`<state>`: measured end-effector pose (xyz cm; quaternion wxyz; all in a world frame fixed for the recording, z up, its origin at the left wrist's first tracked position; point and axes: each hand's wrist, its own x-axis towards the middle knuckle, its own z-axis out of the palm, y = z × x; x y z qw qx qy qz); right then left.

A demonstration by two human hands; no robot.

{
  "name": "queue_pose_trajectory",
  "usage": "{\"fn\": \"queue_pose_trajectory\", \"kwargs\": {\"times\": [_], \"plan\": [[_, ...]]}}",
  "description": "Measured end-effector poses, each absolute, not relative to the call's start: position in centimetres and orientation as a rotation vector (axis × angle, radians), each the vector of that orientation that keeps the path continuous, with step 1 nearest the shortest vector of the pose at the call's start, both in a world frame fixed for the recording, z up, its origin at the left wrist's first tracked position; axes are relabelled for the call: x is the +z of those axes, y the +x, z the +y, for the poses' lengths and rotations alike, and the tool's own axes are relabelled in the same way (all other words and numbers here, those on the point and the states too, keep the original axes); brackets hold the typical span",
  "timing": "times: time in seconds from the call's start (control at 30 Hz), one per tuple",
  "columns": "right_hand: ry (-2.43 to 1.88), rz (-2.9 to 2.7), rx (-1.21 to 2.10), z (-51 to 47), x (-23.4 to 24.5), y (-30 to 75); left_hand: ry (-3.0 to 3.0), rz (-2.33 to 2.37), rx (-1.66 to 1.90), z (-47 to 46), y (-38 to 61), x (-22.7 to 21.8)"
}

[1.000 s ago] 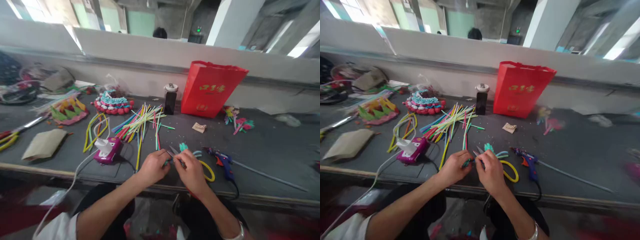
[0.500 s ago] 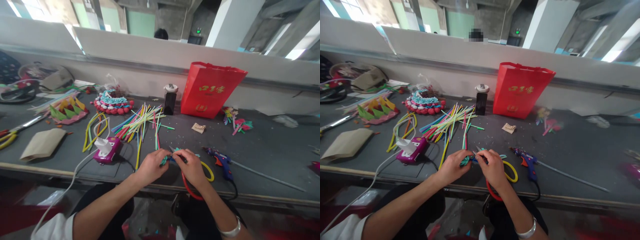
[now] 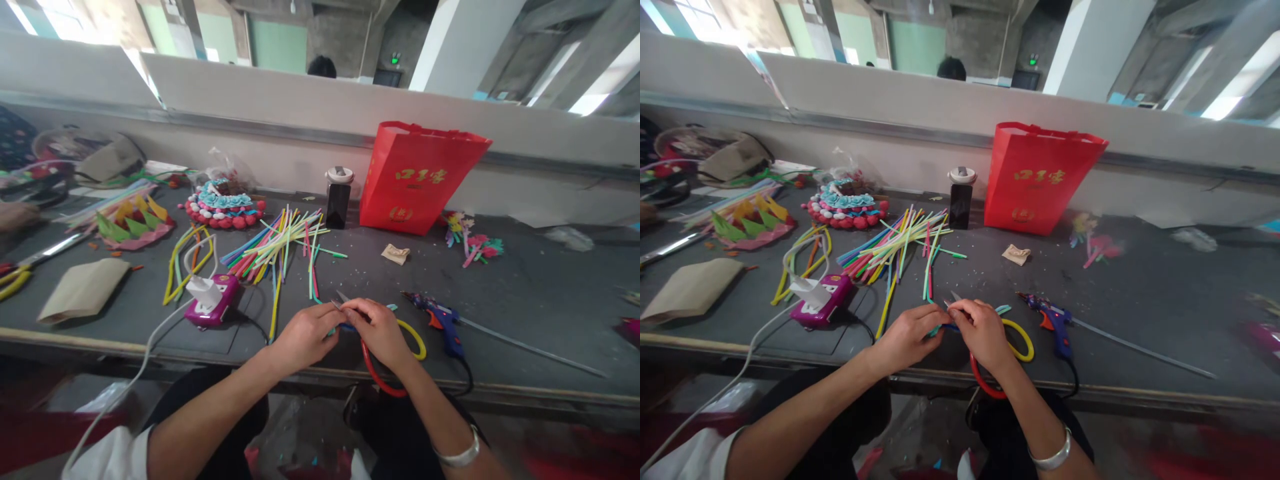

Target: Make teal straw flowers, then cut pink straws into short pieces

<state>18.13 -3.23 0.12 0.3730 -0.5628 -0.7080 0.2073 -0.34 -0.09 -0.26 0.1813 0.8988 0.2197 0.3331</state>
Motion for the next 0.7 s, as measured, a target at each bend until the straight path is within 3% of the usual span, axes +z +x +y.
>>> {"fn": "queue_pose_trajectory", "kwargs": {"times": [0.27, 0.4, 0.57, 0.7], "plan": [[-1.488, -1.726, 0.260, -4.1, 0.7, 17.7, 2.378, 0.841, 1.073, 0.0, -0.4, -0.4], [-1.484, -1.748, 0.570, -4.6, 0.1, 16.8, 2.161, 1.009, 1.181, 0.3, -0.5, 0.4], [-1.366, -1.430, 0.949, -4.2, -1.1, 15.8, 1.800, 1.203, 1.070, 0.3, -0.3, 0.8], [-1.266, -1.313, 0.970, -3.9, -1.3, 15.7, 1.424, 1.129, 0.947, 0.3, -0.1, 0.8]]}}
